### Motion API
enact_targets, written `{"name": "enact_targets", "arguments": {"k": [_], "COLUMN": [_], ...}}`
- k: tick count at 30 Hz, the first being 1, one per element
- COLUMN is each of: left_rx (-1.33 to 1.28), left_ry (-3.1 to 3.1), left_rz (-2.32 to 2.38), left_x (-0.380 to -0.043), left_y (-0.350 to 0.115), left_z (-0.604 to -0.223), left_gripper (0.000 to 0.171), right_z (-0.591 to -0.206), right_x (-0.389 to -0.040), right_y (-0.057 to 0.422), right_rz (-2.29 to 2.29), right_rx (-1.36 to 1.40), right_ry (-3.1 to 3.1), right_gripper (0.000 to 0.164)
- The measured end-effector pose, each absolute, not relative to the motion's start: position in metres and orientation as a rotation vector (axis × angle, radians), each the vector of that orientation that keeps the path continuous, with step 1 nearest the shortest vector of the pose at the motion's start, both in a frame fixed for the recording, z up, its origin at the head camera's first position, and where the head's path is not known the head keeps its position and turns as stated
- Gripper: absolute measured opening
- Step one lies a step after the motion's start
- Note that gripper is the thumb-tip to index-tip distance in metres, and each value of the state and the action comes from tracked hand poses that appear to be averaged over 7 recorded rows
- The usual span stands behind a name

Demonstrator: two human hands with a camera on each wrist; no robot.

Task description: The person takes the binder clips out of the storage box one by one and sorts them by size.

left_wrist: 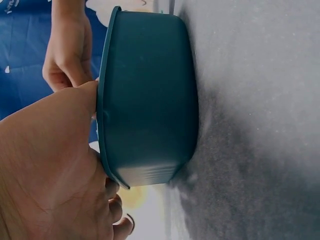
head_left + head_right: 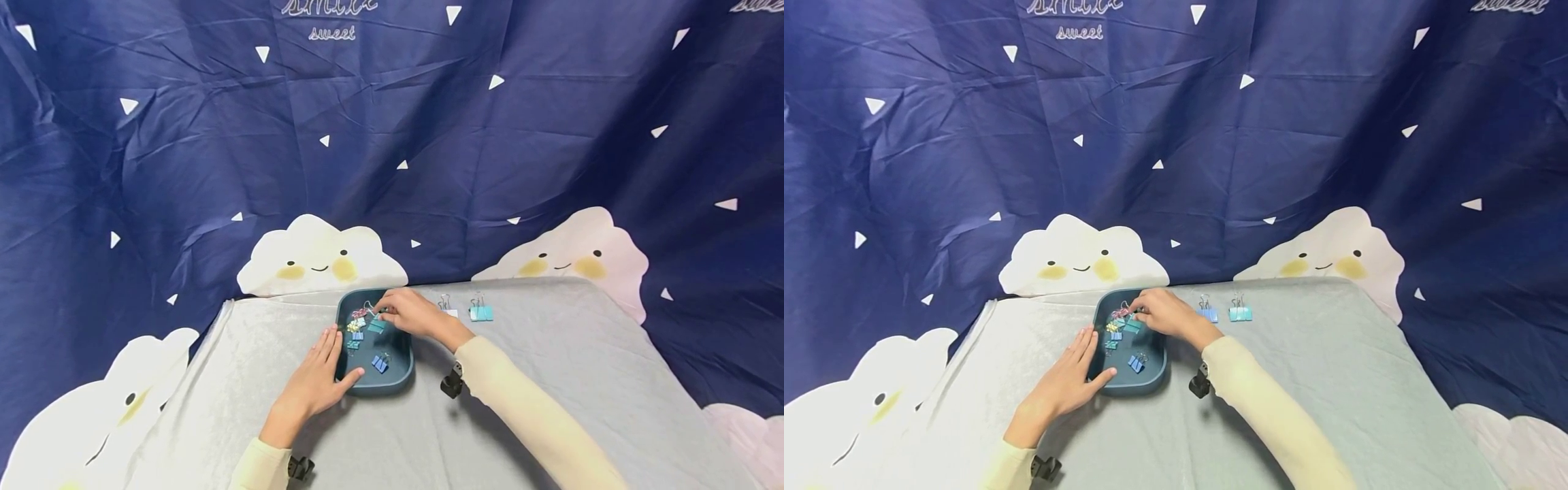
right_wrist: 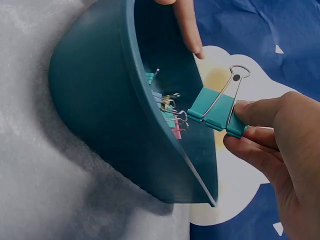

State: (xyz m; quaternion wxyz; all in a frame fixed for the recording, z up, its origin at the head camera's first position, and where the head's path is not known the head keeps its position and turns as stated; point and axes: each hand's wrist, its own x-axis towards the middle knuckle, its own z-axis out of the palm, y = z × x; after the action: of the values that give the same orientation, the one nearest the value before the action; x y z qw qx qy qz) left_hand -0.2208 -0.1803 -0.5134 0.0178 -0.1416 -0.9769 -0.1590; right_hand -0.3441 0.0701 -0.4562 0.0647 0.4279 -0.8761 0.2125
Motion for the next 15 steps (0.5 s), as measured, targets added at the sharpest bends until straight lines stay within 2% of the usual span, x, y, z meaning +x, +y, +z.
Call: {"name": "enact_targets", "arguments": {"k": [15], "left_rx": [-0.438], "left_ry": [-3.024], "left_rz": [-0.479], "left_x": [-0.221], "left_y": [-0.181], "left_z": [-0.515], "left_gripper": [0.097], "right_z": [-0.444], "right_x": [-0.339], "right_y": [0.106], "right_rz": [0.834], "right_rx": [1.112], "right_ry": [-2.552], "right_gripper": [0.014]}}
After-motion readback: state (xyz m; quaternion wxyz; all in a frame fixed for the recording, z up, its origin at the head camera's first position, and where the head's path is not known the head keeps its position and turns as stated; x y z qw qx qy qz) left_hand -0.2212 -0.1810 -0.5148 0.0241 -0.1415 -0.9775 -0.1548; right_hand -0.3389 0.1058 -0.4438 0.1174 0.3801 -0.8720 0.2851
